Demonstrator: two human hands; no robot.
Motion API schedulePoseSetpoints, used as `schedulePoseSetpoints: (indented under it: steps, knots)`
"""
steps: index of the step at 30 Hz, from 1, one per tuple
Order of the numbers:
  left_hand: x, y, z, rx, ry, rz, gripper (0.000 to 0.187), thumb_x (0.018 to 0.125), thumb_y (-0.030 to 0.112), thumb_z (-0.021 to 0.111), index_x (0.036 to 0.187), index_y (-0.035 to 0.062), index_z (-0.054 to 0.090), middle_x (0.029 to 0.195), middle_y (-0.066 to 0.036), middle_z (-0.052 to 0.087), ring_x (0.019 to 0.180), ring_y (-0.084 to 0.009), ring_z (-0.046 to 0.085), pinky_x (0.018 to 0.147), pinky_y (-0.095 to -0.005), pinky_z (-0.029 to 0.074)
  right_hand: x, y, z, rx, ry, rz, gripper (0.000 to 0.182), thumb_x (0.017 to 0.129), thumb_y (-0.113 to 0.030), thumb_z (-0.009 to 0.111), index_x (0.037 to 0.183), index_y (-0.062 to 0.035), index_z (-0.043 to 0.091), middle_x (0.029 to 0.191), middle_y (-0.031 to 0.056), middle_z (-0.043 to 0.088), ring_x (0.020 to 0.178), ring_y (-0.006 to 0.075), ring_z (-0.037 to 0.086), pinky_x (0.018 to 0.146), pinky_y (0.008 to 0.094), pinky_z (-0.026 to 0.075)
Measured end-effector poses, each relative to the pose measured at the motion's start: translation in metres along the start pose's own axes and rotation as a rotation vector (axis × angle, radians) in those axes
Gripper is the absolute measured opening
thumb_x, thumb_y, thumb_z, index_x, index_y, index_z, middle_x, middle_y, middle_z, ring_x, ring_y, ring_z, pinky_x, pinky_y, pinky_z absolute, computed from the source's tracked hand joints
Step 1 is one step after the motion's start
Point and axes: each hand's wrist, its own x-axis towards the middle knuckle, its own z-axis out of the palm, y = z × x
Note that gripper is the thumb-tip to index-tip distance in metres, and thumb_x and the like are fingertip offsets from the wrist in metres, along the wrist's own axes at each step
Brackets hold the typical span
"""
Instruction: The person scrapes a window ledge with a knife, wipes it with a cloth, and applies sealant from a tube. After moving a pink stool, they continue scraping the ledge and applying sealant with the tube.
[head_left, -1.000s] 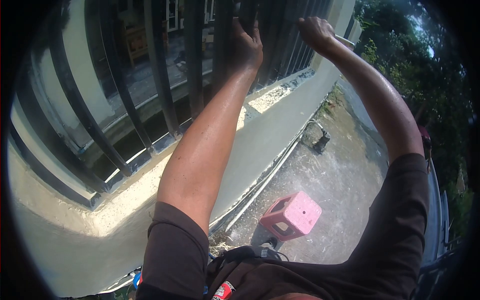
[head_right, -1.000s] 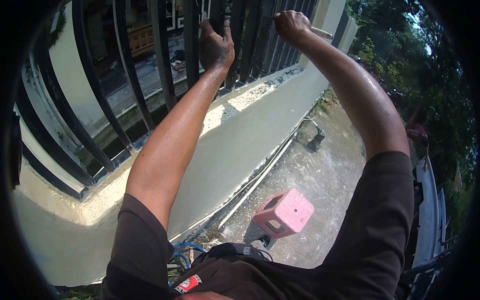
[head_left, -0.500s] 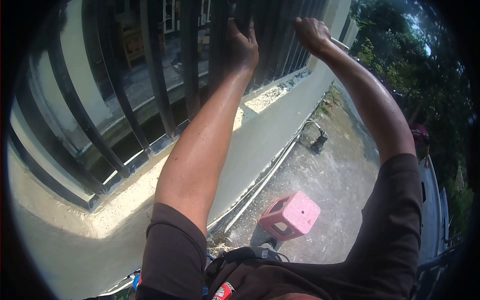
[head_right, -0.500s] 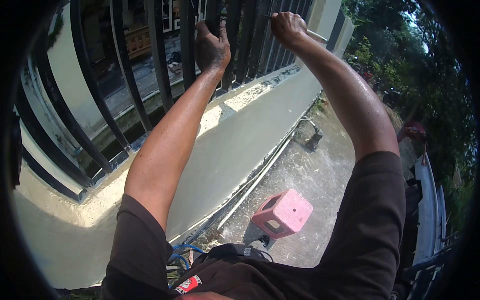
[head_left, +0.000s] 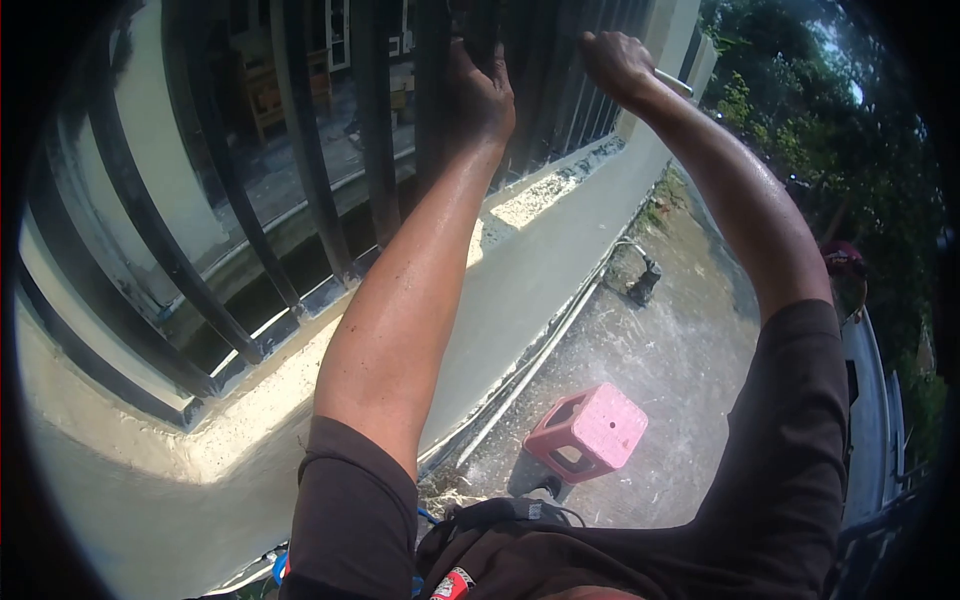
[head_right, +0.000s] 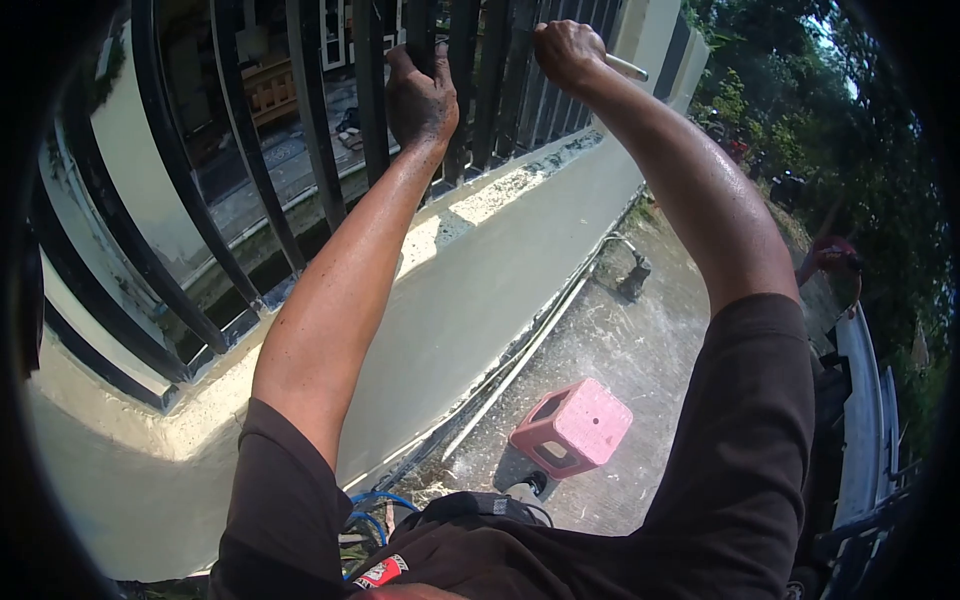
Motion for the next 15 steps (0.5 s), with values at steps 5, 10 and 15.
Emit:
schedulePoseSetpoints:
  steps: [5, 10, 15]
  knots:
    - [0.001, 0.002, -0.002, 0.046, -0.023, -0.028, 0.041, 0.098, 0.040, 0.058, 0.115, 0.0033, 0.049, 0.097, -0.021, 0.069, 0.092, -0.0394, 0.069, 0.076, -0.0487, 0.054, 0.010, 0.002, 0.001, 0.011, 0.034, 0.050, 0.020, 0.093, -0.012, 0.066, 0.109, -0.0025, 0.072, 0.105, 0.0209, 0.073, 0.093, 0.0370, 0.073, 0.073, 0.0460, 0.062]
    - [-0.001, 0.008, -0.005, 0.026, -0.072, -0.104, 0.042, 0.099, 0.042, 0.056, 0.116, 0.0038, 0.049, 0.093, -0.020, 0.069, 0.090, -0.0388, 0.069, 0.075, -0.0477, 0.054, -0.001, 0.001, 0.007, -0.115, -0.116, -0.112, 0.018, 0.096, -0.013, 0.061, 0.104, -0.0040, 0.074, 0.104, 0.0210, 0.073, 0.092, 0.0367, 0.073, 0.074, 0.0438, 0.062]
    - [0.002, 0.006, -0.005, 0.049, -0.049, -0.070, 0.042, 0.099, 0.041, 0.056, 0.115, 0.0036, 0.047, 0.095, -0.021, 0.068, 0.091, -0.0399, 0.068, 0.075, -0.0484, 0.054, 0.001, 0.011, -0.008, 0.004, -0.033, -0.023, 0.020, 0.098, -0.013, 0.057, 0.107, -0.0034, 0.072, 0.102, 0.0209, 0.073, 0.092, 0.0358, 0.073, 0.073, 0.0456, 0.062]
